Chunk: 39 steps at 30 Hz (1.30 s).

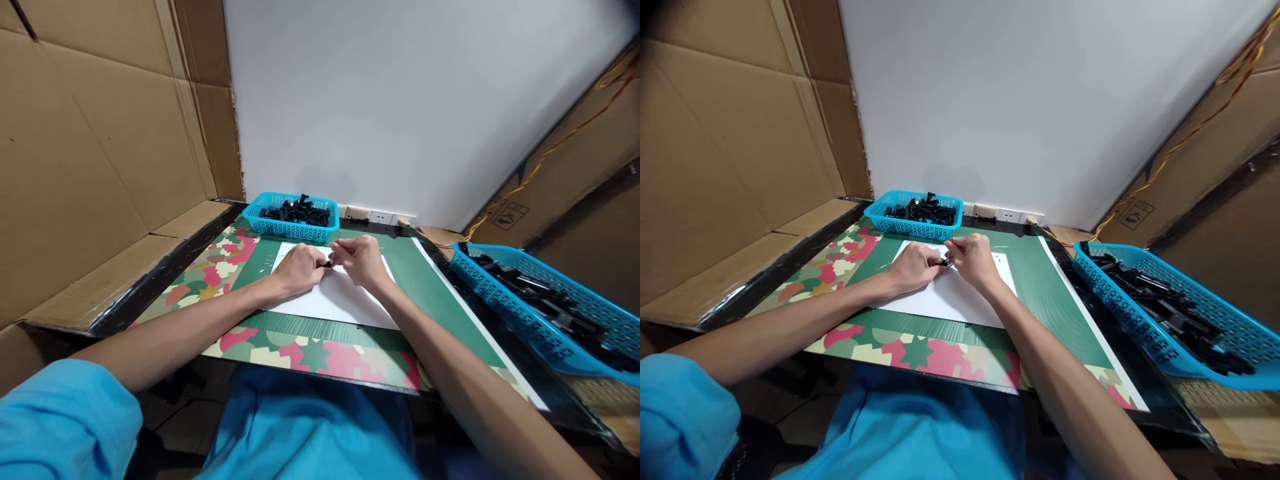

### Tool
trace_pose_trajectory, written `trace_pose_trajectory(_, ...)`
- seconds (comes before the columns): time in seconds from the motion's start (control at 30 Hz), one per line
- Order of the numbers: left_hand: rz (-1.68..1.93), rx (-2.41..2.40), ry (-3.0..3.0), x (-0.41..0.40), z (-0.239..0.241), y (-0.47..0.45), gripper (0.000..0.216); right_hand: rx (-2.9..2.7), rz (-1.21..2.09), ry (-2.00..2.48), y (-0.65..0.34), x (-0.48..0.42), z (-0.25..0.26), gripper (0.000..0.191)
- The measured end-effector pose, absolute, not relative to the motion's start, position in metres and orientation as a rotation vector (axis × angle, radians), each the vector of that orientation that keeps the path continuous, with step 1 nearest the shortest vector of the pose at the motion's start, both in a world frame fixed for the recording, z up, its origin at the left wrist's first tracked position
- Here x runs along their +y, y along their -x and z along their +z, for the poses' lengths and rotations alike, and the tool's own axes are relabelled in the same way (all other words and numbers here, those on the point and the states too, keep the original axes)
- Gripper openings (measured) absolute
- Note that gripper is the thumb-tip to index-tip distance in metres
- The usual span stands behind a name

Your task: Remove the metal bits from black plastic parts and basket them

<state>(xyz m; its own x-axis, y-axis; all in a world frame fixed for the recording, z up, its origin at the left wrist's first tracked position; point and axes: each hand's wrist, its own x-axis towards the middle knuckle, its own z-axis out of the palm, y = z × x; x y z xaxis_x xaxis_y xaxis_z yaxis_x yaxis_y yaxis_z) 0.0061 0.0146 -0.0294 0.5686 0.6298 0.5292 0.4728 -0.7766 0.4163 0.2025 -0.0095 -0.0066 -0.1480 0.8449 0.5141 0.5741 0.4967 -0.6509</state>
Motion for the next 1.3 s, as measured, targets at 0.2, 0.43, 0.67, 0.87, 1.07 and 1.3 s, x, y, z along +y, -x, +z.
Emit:
trace_pose_trajectory(0.2,0.980,0.925,-2.583,0.015,-0.027,-0.007,0.024,-1.772,0.418,1.180,-0.206,-0.006,-0.009,0.046)
trace_pose_trajectory(0.43,0.986,0.949,-2.586,0.016,-0.030,-0.007,0.019,-1.817,0.291,1.199,-0.212,-0.007,-0.001,0.043)
trace_pose_trajectory(0.67,1.303,0.837,-2.549,0.022,-0.031,-0.004,0.020,-2.066,0.074,1.205,-0.233,-0.022,0.033,0.028)
trace_pose_trajectory(0.87,1.607,0.655,-2.586,0.022,-0.018,0.006,0.025,-2.091,0.110,1.035,-0.238,-0.034,0.052,0.027)
trace_pose_trajectory(1.07,1.733,0.523,-2.652,0.015,-0.007,0.009,0.029,-2.110,-0.064,0.984,-0.227,-0.042,0.055,0.023)
trace_pose_trajectory(1.3,1.760,0.466,-2.651,0.014,-0.007,0.010,0.031,-2.102,-0.107,0.978,-0.225,-0.046,0.055,0.020)
